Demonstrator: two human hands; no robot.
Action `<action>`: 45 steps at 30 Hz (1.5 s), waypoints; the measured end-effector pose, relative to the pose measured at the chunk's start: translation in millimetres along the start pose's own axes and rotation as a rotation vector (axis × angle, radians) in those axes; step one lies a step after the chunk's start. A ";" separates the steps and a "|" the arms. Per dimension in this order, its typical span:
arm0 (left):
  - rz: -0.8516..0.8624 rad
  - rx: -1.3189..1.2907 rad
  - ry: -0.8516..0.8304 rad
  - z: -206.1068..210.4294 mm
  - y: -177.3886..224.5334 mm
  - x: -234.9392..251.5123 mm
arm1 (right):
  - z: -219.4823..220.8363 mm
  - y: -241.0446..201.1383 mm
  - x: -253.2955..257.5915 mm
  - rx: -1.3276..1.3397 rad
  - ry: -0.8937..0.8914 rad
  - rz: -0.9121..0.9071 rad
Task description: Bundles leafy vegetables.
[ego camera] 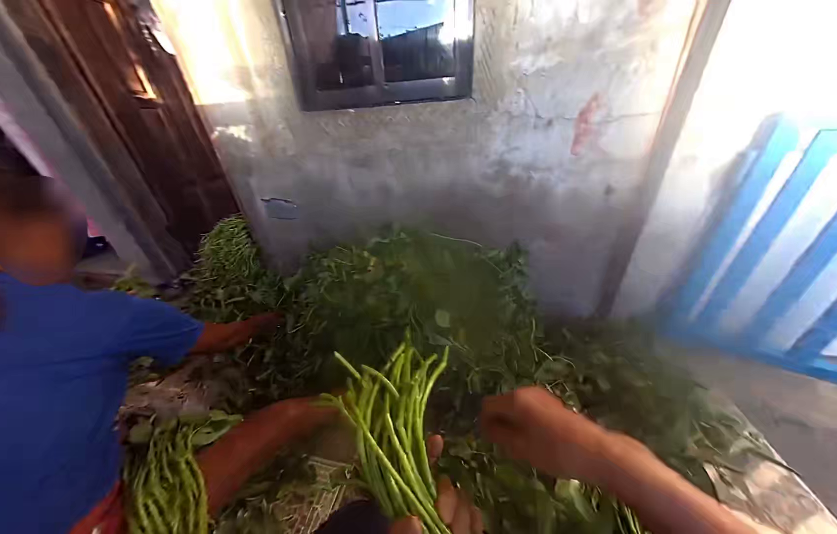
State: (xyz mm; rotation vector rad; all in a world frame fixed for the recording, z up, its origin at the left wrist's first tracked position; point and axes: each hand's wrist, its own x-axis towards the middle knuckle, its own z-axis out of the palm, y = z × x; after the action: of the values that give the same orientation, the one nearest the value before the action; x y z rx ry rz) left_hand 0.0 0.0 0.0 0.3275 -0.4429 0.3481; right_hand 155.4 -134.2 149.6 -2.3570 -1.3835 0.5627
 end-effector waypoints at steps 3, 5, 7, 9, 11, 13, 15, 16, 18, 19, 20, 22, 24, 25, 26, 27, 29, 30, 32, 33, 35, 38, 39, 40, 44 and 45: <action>-0.007 -0.073 -0.052 -2.8 6.8 -7.2 | 9.3 -51.7 39.4 -0.059 -0.242 -0.187; -0.022 -0.101 -0.040 3.2 12.1 -11.2 | 8.1 -73.1 48.2 -0.163 -0.278 -0.163; -0.021 -0.119 -0.039 3.2 13.6 -14.5 | 7.4 -84.5 50.0 -0.240 -0.277 -0.119; -0.028 -0.164 -0.047 6.8 14.4 -13.7 | 8.3 -92.1 45.9 -0.270 -0.273 -0.101; -0.043 -0.189 -0.036 14.2 13.9 -13.6 | 12.5 -96.1 39.8 -0.251 -0.236 -0.106; -0.051 -0.193 -0.039 9.9 8.2 -16.6 | 16.2 -98.7 34.3 -0.273 -0.207 -0.078; -0.054 -0.187 -0.077 -2.0 1.2 -21.0 | 18.9 -98.1 30.5 -0.293 -0.184 -0.040; -0.062 -0.196 -0.094 -5.2 -1.2 -21.4 | 19.4 -96.4 28.6 -0.286 -0.170 -0.030; -0.069 -0.204 -0.095 -5.3 -3.8 -21.0 | 18.1 -91.2 24.3 -0.256 -0.122 -0.024; -0.069 -0.207 -0.089 -4.8 -4.3 -20.7 | 15.9 -88.4 21.5 -0.236 -0.091 -0.026; -0.065 -0.213 -0.083 -5.3 -4.5 -20.0 | 12.8 -85.2 18.5 -0.222 -0.060 -0.035; -0.058 -0.215 -0.062 -8.2 -4.9 -19.2 | 4.7 -79.6 12.1 -0.208 -0.033 -0.059; -0.066 -0.195 -0.051 -11.0 -4.9 -19.2 | -2.2 -77.5 4.9 -0.199 -0.048 -0.048; -0.075 -0.180 -0.048 -11.5 -4.9 -19.0 | -3.1 -76.2 1.1 -0.211 -0.036 -0.036; -0.082 -0.163 -0.050 -12.8 -4.9 -18.8 | -1.1 -74.1 -3.2 -0.251 0.009 -0.027; -0.085 -0.141 -0.054 -15.0 -4.7 -19.1 | 4.3 -70.8 -7.4 -0.309 0.083 -0.036; -0.082 -0.079 -0.082 -16.2 -3.5 -21.4 | 22.9 -60.8 -12.6 -0.319 0.267 -0.126; -0.071 -0.031 -0.091 -12.3 -2.0 -22.8 | 34.4 -57.1 -12.7 -0.263 0.366 -0.184; -0.011 0.105 -0.039 3.0 1.3 -27.7 | 57.2 -55.1 -11.0 -0.127 0.499 -0.237; 0.035 0.170 0.037 8.9 0.8 -30.6 | 66.8 -54.8 -10.0 -0.071 0.533 -0.235; 0.093 0.234 0.171 16.1 -1.0 -32.3 | 79.2 -53.4 -9.1 0.043 0.563 -0.209; 0.094 0.220 0.250 17.9 -2.6 -29.7 | 97.3 -50.5 -7.6 -0.068 0.729 -0.199; 0.085 0.204 0.233 16.7 -3.0 -28.4 | 104.8 -51.5 -7.2 -0.132 0.798 -0.187; 0.079 0.188 0.222 16.0 -4.2 -27.6 | 112.2 -52.8 -7.3 -0.166 0.856 -0.170; 0.046 0.151 0.207 15.8 -9.4 -27.7 | 131.3 -50.6 -7.1 -0.046 0.965 -0.120; 0.037 0.146 0.205 15.3 -10.1 -28.3 | 133.5 -49.2 -7.8 -0.020 0.974 -0.117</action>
State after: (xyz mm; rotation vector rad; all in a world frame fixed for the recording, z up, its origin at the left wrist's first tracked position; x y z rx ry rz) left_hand -25.5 -22.0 -2.5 0.4218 -0.2231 0.4464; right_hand 48.5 -105.4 59.9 -2.0396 -1.0118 -0.5816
